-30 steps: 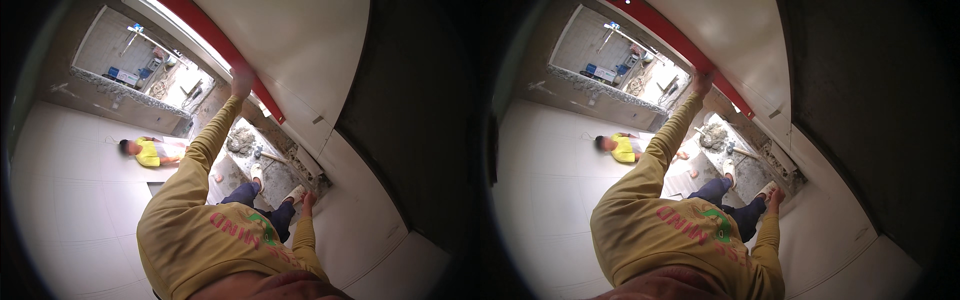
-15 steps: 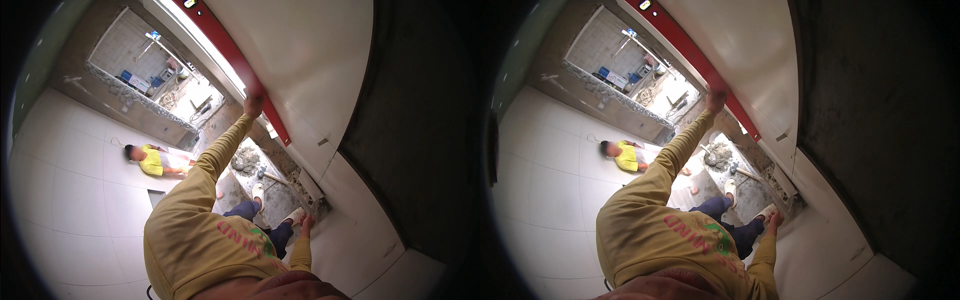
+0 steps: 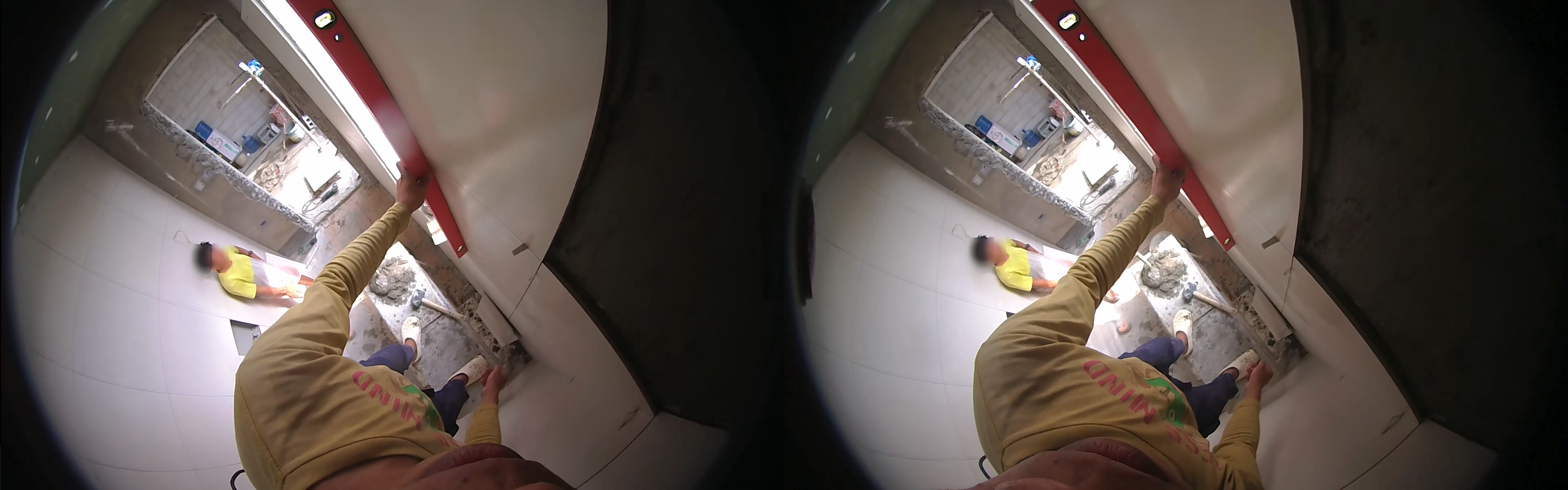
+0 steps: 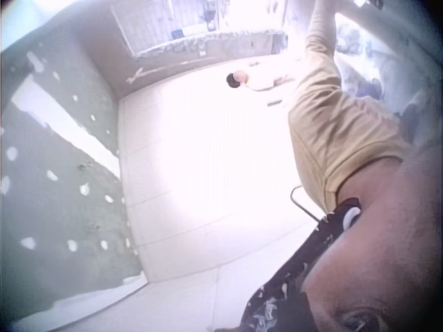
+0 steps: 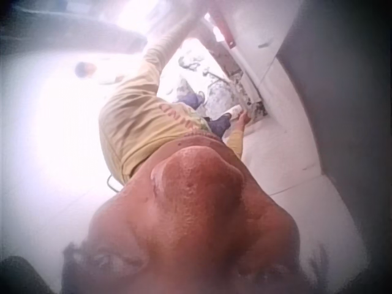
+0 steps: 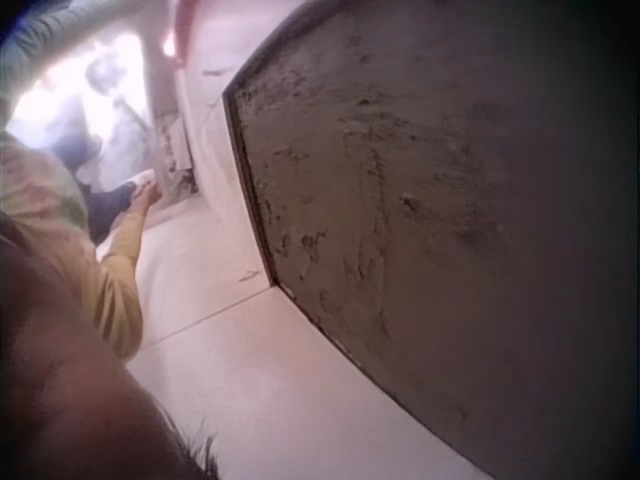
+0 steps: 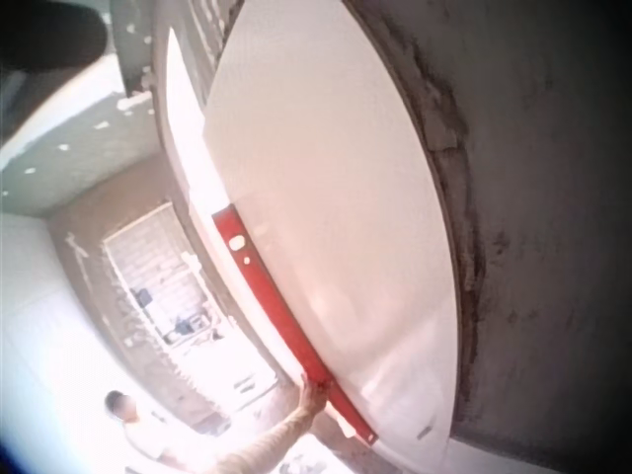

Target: The person checks the alignment of a wall tile using a spirit level and taps it with a rubber mallet. They then pick up a new tile, wipe it with a sponge, and apply cement to its back using a trowel.

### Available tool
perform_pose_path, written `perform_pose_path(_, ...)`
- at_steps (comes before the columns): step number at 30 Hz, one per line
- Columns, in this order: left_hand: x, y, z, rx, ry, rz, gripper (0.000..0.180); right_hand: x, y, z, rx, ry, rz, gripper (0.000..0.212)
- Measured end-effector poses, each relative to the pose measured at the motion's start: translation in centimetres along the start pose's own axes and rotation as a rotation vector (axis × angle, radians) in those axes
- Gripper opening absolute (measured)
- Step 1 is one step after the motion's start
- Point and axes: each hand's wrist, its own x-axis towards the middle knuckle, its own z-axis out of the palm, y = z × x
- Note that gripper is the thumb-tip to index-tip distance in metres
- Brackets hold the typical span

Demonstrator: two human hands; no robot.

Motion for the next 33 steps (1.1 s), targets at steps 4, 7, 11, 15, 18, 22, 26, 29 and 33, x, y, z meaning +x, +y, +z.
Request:
perform_pose_path(4,-0.7,1.3,-0.3,-0.004,-0.038,-0.074,0.06,-1.4,-0.6,-0.5,-0.028,-0.027,0.031,0.027)
perform_pose_path(7,-0.3,1.3,-0.7,0.021,-0.046,-0.104,0.061,-1.8,-0.4,-0.6,0.005,-0.056,0.019,0.026)
perform_pose_path(11,-0.5,1.8,-0.2,0.017,-0.009,-0.026,0.059,-1.3,0.1,-1.0,-0.01,-0.014,0.028,0.031)
perform_pose_path(15,-1.1,1.7,-1.2,0.004,0.005,-0.006,0.056,-3.2,-0.3,-1.7,-0.048,0.009,0.035,0.032)
perform_pose_path(18,-1.7,3.7,-1.1,-0.051,-0.031,-0.05,0.049,-4.2,-1.0,-2.9,-0.116,0.005,0.016,0.033)
perform_pose_path(22,-2.4,3.5,-2.7,-0.065,-0.037,-0.098,0.045,-6.0,-1.0,-2.7,-0.167,-0.009,-0.016,0.024)
perform_pose_path(26,-6.9,4.8,-4.7,-0.148,-0.022,-0.075,0.047,-7.3,-0.5,-3.2,-0.149,-0.014,-0.075,0.032)
perform_pose_path(29,-12.3,4.6,-7.6,-0.119,-0.096,-0.077,0.051,-8.4,-1.2,-2.5,-0.268,-0.076,-0.188,0.029)
perform_pose_path(33,-19.4,2.9,-9.8,-0.158,-0.243,-0.065,0.039,-11.5,-5.1,2.8,-0.378,-0.2,-0.788,0.025)
